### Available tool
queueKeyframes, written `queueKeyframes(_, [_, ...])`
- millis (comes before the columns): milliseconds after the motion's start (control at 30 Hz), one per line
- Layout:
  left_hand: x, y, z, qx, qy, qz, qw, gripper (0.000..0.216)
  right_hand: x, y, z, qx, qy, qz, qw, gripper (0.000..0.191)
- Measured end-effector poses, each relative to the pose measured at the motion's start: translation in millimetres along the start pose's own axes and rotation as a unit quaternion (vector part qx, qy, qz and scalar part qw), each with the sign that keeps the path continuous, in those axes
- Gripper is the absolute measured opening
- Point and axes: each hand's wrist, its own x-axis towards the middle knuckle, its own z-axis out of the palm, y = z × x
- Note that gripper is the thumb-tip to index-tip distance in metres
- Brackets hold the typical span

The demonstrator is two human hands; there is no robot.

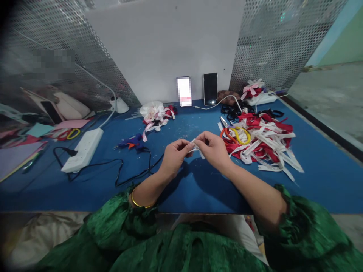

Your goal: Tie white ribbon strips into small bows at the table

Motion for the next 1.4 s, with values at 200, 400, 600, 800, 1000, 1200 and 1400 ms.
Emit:
queueKeyframes(200, [-1.8, -1.1, 0.6, -0.01, -0.064, -0.03, 0.997, 0.024, -2.1, 2.8, 2.2, -0.027, 0.013, -0.033, 0.999, 0.009])
queueKeyframes(400, [1.9, -4.5, -3.4, -0.028, -0.076, -0.06, 0.995, 0.029, -0.5, -1.0, 0.8, -0.002, -0.013, -0.041, 0.999, 0.015])
queueKeyframes(600, [4.0, -2.0, -3.1, -0.042, 0.018, -0.016, 0.999, 0.024, 3.6, -6.4, -2.2, 0.161, -0.04, 0.11, 0.98, 0.029])
queueKeyframes(800, [2.7, -2.7, -2.1, 0.006, 0.003, 0.022, 1.0, 0.022, 0.6, -9.7, -0.1, 0.187, -0.055, 0.157, 0.968, 0.035])
queueKeyframes(1000, [4.0, -2.2, -3.4, 0.042, 0.034, 0.04, 0.998, 0.017, 1.7, -9.2, -1.2, 0.17, -0.075, 0.153, 0.971, 0.035])
queueKeyframes(1200, [5.2, -1.6, -5.3, 0.076, 0.066, 0.067, 0.993, 0.013, 1.6, -6.8, 1.0, 0.16, -0.083, 0.153, 0.971, 0.038])
queueKeyframes(1400, [3.9, -2.6, -4.2, 0.062, 0.064, 0.054, 0.995, 0.012, -0.4, -6.9, 2.6, 0.165, -0.078, 0.14, 0.973, 0.039])
